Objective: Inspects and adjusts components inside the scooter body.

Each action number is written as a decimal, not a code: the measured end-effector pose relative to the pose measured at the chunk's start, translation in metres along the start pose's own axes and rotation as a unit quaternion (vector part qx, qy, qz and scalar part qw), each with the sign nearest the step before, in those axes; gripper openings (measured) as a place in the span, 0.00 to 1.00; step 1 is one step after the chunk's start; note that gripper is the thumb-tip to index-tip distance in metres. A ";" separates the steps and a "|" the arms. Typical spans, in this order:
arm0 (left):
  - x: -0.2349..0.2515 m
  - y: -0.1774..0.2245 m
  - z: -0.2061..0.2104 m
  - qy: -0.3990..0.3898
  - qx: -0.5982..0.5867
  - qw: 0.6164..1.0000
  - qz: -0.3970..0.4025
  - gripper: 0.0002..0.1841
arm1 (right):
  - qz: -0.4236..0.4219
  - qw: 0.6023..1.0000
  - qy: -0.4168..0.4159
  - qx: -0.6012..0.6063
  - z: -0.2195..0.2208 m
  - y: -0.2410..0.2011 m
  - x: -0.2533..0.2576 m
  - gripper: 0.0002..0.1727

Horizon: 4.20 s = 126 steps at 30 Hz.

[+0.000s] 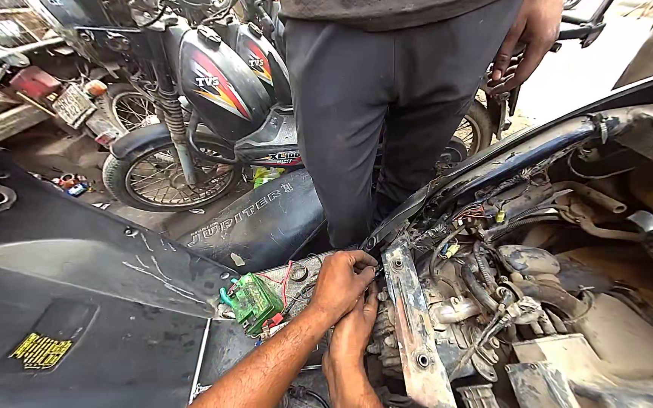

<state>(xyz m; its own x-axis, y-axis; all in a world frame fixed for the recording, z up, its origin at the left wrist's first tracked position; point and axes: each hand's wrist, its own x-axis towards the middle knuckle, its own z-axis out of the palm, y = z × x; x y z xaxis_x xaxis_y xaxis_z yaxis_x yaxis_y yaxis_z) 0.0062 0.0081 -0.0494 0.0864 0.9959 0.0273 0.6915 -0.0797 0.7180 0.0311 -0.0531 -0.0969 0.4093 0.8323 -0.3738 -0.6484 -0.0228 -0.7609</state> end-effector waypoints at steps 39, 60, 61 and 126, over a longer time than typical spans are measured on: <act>-0.002 0.005 -0.016 -0.021 0.105 0.994 0.029 0.03 | 0.022 1.000 -0.006 -0.003 0.002 -0.006 0.001 0.22; -0.001 0.004 -0.004 -0.007 0.159 0.982 0.099 0.06 | -0.013 1.000 -0.018 0.016 0.000 -0.004 -0.001 0.21; -0.001 0.004 -0.004 -0.008 0.161 0.982 0.103 0.06 | -0.014 1.000 -0.017 0.017 0.000 -0.004 -0.001 0.21; 0.013 -0.010 -0.020 -0.122 0.120 0.984 0.055 0.09 | 0.027 0.999 0.019 0.006 0.004 -0.006 0.001 0.20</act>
<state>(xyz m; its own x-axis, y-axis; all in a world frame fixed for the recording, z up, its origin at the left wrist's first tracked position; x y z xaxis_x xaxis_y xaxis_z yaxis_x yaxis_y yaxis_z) -0.0140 0.0229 -0.0426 0.3191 0.9430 -0.0941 0.8156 -0.2226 0.5341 0.0331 -0.0499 -0.0909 0.3982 0.8082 -0.4340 -0.6778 -0.0595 -0.7328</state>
